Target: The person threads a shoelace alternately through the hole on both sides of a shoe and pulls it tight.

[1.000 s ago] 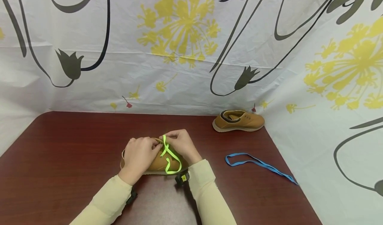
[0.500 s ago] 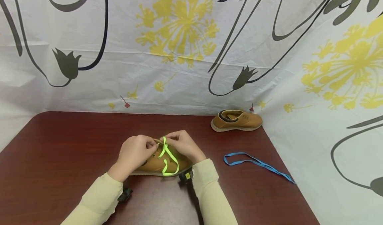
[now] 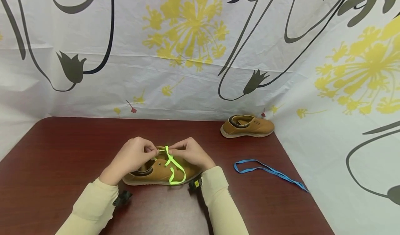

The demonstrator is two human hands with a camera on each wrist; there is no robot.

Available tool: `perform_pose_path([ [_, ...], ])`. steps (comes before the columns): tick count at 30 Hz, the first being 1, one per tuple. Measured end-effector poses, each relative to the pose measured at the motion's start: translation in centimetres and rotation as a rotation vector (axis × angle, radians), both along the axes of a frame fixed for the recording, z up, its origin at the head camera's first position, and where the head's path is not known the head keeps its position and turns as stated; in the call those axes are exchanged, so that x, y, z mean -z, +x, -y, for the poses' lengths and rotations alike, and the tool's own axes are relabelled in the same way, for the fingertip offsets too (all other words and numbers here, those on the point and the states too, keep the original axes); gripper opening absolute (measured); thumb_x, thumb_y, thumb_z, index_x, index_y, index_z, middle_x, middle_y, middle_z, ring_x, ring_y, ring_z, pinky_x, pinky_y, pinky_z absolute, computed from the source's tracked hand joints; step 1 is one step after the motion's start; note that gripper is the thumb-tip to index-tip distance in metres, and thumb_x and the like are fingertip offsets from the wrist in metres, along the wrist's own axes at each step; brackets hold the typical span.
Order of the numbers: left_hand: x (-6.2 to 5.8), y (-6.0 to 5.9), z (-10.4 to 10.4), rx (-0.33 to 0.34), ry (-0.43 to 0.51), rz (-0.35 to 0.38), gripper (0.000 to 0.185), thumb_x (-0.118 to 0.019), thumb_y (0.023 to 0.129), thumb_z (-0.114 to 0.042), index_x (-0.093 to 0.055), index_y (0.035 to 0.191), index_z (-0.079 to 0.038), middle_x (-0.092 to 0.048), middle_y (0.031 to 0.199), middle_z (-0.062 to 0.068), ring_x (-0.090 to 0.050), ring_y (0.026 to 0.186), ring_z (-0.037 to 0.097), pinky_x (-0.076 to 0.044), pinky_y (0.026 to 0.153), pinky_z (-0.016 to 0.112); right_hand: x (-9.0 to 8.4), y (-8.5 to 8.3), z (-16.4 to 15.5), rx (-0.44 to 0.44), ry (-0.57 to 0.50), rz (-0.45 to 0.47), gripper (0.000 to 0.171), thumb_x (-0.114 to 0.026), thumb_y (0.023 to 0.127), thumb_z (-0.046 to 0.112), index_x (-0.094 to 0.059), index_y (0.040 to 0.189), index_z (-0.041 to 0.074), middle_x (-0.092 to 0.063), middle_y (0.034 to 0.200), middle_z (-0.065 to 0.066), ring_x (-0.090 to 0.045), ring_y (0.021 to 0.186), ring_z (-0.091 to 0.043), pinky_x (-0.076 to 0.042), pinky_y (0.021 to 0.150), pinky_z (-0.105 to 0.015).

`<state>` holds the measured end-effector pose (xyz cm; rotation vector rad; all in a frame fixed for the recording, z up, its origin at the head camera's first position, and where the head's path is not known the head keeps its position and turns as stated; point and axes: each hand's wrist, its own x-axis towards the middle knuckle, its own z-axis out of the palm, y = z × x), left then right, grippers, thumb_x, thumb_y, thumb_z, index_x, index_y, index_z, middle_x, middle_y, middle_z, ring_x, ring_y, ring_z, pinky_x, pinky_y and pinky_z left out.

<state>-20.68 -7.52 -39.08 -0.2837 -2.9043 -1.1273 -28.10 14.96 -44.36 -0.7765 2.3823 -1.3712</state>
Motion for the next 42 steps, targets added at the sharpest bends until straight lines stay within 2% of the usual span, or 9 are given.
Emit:
perform_pose_path([
  [4, -0.8, 0.3, 0.7, -0.005, -0.03, 0.011, 0.014, -0.067, 0.088, -0.016, -0.079, 0.081, -0.017, -0.074, 0.079, -0.005, -0.063, 0.069, 0.008, -0.052, 0.069, 0.031, 0.1, 0.0, 0.1, 0.018, -0.012, 0.03, 0.017, -0.074, 0.092, 0.023, -0.082, 0.104, 0.014, -0.08, 0.097, -0.003, -0.07, 0.09, -0.006, -0.055, 0.075, -0.022],
  [11, -2.4, 1.3, 1.5, -0.057, -0.077, 0.019, 0.016, -0.065, 0.087, -0.016, -0.08, 0.081, -0.018, -0.075, 0.081, -0.006, -0.067, 0.075, 0.01, -0.05, 0.064, 0.031, -0.1, 0.1, 0.2, 0.032, -0.028, 0.053, 0.019, -0.075, 0.091, 0.027, -0.082, 0.102, 0.012, -0.08, 0.093, -0.005, -0.071, 0.086, -0.007, -0.055, 0.076, -0.023],
  [17, -3.5, 2.5, 2.4, -0.06, -0.084, 0.007, 0.018, -0.063, 0.086, -0.017, -0.078, 0.077, -0.02, -0.073, 0.076, -0.008, -0.063, 0.069, 0.009, -0.048, 0.064, 0.03, -0.1, 0.0, 0.2, 0.041, -0.025, 0.048, 0.02, -0.077, 0.09, 0.031, -0.083, 0.098, 0.014, -0.08, 0.091, -0.003, -0.069, 0.087, -0.007, -0.052, 0.081, -0.021],
  [25, -4.7, 3.8, 4.2, -0.071, -0.092, -0.022, 0.016, -0.066, 0.087, -0.02, -0.076, 0.076, -0.022, -0.07, 0.073, -0.009, -0.061, 0.069, 0.008, -0.049, 0.065, 0.031, -0.1, 0.1, 0.2, 0.07, 0.01, 0.03, 0.016, -0.077, 0.089, 0.025, -0.083, 0.1, 0.015, -0.08, 0.095, -0.001, -0.065, 0.088, -0.004, -0.049, 0.08, -0.021],
  [29, -5.2, 4.3, 4.5, -0.073, -0.082, -0.032, 0.014, -0.066, 0.086, -0.019, -0.077, 0.078, -0.022, -0.068, 0.07, -0.01, -0.059, 0.067, 0.008, -0.046, 0.064, 0.029, 0.0, 0.1, 0.2, 0.074, 0.011, 0.039, 0.017, -0.078, 0.089, 0.025, -0.082, 0.1, 0.014, -0.08, 0.095, -0.003, -0.063, 0.087, -0.004, -0.048, 0.079, -0.02],
  [34, -5.5, 5.0, 4.9, -0.08, -0.089, -0.047, 0.013, -0.068, 0.088, -0.023, -0.078, 0.081, -0.021, -0.07, 0.072, -0.011, -0.061, 0.069, 0.006, -0.049, 0.065, 0.031, -0.1, 0.2, 0.4, 0.073, -0.003, 0.052, 0.018, -0.078, 0.089, 0.024, -0.082, 0.102, 0.012, -0.08, 0.097, -0.005, -0.062, 0.086, -0.004, -0.047, 0.077, -0.02],
  [42, -5.9, 6.5, 6.3, -0.123, -0.106, -0.069, 0.012, -0.07, 0.089, -0.026, -0.078, 0.081, -0.023, -0.071, 0.073, -0.012, -0.063, 0.071, 0.006, -0.048, 0.066, 0.032, -0.3, 0.2, 0.4, 0.067, 0.003, 0.028, 0.015, -0.076, 0.09, 0.023, -0.082, 0.101, 0.014, -0.08, 0.096, -0.003, -0.068, 0.093, -0.005, -0.051, 0.085, -0.022],
])
